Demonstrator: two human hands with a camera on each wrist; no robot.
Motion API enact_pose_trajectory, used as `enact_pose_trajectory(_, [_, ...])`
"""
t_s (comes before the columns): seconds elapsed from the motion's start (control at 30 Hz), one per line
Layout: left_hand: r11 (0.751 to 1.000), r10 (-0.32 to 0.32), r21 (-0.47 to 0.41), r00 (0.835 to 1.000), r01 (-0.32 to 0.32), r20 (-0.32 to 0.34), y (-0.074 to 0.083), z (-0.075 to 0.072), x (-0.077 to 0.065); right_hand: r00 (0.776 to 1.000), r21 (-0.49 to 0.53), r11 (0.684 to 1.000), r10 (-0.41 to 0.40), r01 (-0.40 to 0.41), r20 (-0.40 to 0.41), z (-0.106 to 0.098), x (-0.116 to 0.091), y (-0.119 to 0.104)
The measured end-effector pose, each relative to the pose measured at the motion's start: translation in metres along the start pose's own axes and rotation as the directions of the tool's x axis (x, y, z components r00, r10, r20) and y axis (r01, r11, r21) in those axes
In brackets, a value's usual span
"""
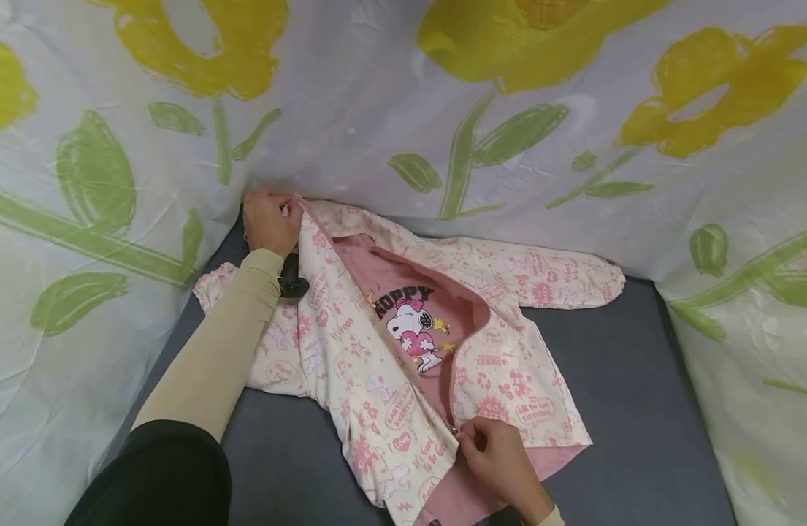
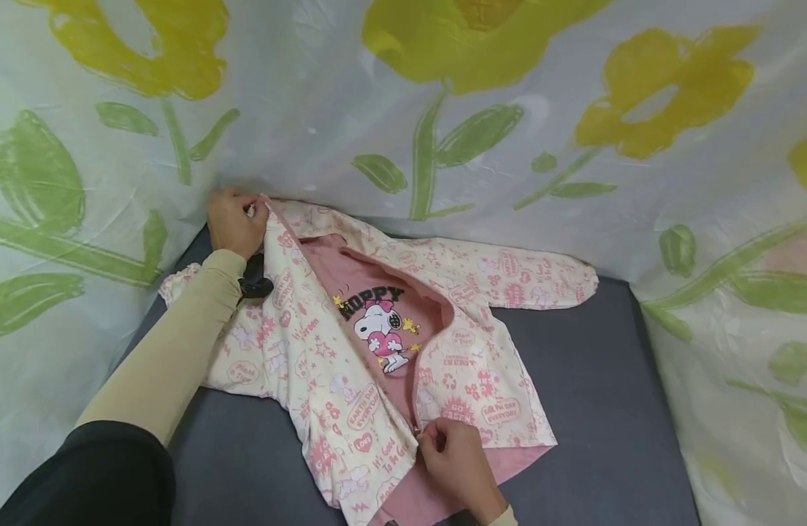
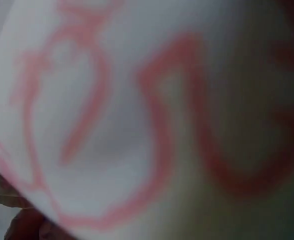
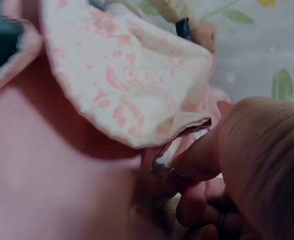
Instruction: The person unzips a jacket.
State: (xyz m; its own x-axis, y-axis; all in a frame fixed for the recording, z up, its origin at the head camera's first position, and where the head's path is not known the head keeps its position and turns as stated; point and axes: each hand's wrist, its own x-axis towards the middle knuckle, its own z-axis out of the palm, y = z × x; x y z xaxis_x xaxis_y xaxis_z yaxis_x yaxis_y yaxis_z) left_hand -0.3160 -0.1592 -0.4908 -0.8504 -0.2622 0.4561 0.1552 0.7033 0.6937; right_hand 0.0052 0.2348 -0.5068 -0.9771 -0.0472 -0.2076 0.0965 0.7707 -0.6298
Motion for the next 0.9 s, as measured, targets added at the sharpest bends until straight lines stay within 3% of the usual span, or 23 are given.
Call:
enact_pose_trajectory(0.13, [0.999, -0.033, 0.027, 0.998, 0.034, -0.057, -0.007, -0.006, 0.003, 0.999, -0.034, 0.999, 0.040, -0.039, 0.019, -0.006, -0.013, 0.012])
enact_pose_trajectory(0.27, [0.999, -0.002, 0.042, 0.996, 0.006, -0.090, -0.016, -0.012, 0.009, 0.996, -0.011, 0.997, 0.072, -0.071, 0.058, -0.016, -0.020, 0.022])
enact_pose_trajectory(0.5, [0.998, 0.049, 0.043, 0.998, -0.048, -0.026, -0.015, -0.011, 0.008, 0.991, 0.032, 0.994, 0.102, -0.105, 0.082, -0.019, -0.017, 0.020])
enact_pose_trajectory(0.7, [0.998, -0.011, 0.056, 0.999, 0.009, 0.031, -0.012, -0.012, 0.004, 0.991, 0.034, 0.992, 0.118, -0.121, 0.069, -0.016, -0.017, 0.018])
enact_pose_trajectory(0.9, [0.998, -0.052, 0.037, 0.995, 0.049, 0.090, -0.010, -0.014, 0.001, 0.997, -0.001, 0.997, 0.072, -0.072, -0.022, -0.018, -0.015, 0.016])
